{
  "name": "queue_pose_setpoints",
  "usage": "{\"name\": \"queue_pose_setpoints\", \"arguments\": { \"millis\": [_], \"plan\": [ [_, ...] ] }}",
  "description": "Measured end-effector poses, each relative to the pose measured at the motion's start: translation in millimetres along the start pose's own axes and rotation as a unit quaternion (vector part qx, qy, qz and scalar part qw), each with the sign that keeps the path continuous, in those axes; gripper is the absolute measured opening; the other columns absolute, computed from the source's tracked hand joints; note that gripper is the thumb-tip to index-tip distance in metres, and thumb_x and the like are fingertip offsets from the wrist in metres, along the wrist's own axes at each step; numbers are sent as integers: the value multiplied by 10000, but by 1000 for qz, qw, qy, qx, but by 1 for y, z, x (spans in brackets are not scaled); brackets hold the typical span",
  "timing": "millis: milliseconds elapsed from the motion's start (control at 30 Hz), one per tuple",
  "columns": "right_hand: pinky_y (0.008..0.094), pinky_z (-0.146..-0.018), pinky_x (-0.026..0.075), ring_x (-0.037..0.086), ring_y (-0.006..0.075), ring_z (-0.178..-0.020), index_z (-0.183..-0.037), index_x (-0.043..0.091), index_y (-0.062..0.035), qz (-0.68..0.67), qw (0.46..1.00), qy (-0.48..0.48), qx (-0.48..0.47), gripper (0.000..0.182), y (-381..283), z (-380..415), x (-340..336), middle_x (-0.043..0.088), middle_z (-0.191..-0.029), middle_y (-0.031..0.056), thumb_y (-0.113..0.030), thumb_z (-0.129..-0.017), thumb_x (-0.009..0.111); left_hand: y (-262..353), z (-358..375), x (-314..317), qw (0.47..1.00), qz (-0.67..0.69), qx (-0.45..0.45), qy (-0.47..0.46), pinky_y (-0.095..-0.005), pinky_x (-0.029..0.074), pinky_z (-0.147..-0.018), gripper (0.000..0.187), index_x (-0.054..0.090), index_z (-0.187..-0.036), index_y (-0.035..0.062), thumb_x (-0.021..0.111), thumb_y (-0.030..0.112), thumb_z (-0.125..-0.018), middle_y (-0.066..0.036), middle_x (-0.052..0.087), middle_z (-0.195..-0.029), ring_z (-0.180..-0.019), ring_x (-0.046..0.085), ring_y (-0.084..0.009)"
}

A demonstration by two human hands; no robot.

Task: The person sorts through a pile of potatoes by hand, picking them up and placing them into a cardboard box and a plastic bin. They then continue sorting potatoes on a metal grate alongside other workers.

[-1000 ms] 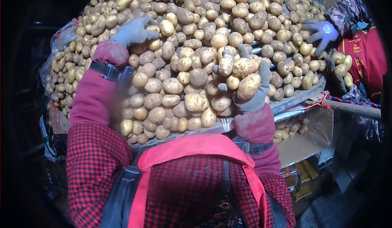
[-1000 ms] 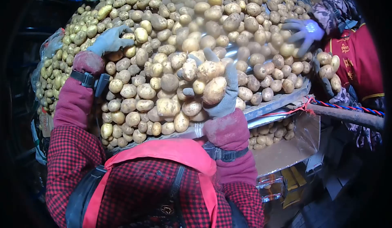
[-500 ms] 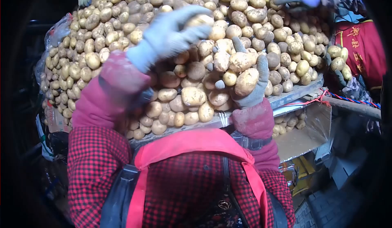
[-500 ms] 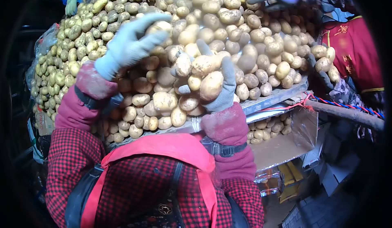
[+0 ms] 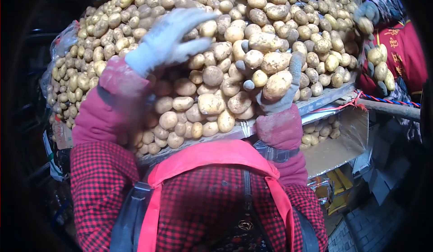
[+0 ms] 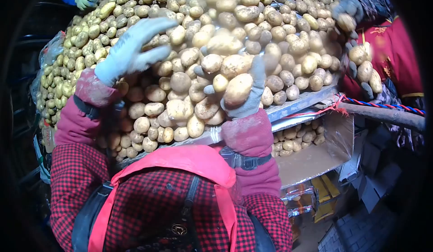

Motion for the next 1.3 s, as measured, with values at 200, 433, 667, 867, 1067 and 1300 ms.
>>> {"name": "queue_pose_setpoints", "arguments": {
  "millis": [200, 433, 667, 867, 1067, 1300],
  "plan": [
    [432, -796, 661, 715, 314, -1107, -1411, 536, -59, 4, 999, 33, -16, 657, 4, -3, -1, 660, -1298, 155, -609, -1065, 434, -38, 56, 28, 976, -141, -28, -162, -564, 304, -1221, 577, 656, -1343, 223, 833, 308, -801, -123, 483, -1569, -1476, 391, -394],
    [438, -793, 662, 714, 317, -1113, -1414, 534, -59, 14, 999, 39, -18, 667, 4, -6, 4, 658, -1304, 157, -617, -1061, 436, -93, 33, -21, 913, -383, -138, 26, -524, 346, -1159, 512, 624, -1347, 239, 776, 299, -862, -108, 510, -1539, -1431, 440, -335],
    [443, -791, 662, 713, 320, -1118, -1417, 532, -59, 10, 999, 35, -14, 677, 4, -19, 9, 656, -1310, 159, -625, -1057, 437, -25, 37, 23, 946, -94, -90, -296, -487, 481, -1005, 514, 643, -1297, 114, 790, 309, -845, -147, 677, -1174, -1114, 629, -360],
    [448, -789, 663, 712, 323, -1123, -1419, 530, -59, 18, 999, 34, -28, 686, 2, -11, 9, 655, -1315, 161, -632, -1053, 439, -31, 52, 35, 980, -47, -70, -179, -443, 509, -910, 502, 671, -1224, 95, 834, 323, -807, -144, 680, -1092, -1033, 642, -356],
    [453, -787, 663, 711, 325, -1128, -1422, 529, -59, 29, 998, 34, -38, 694, 3, -6, 6, 654, -1319, 163, -638, -1049, 440, -17, 24, 5, 996, 10, -83, 22, -384, 558, -800, 332, 700, -1174, 85, 784, 227, -886, -133, 714, -1017, -901, 696, -292],
    [458, -784, 664, 710, 329, -1133, -1425, 527, -59, 46, 997, 35, -43, 704, -1, -3, 5, 652, -1325, 165, -646, -1045, 442, 12, -17, 84, 995, -87, -16, -53, -507, 533, -839, 727, 635, -1221, 54, 712, 674, -850, -190, 678, -1029, -971, 666, -405]
  ]
}}
Point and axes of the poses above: each hand's wrist, its own z-axis away from the middle knuckle, its own x-axis out of the palm, y = z × x, the point moved 2 cm from there along -z, towards the middle knuckle
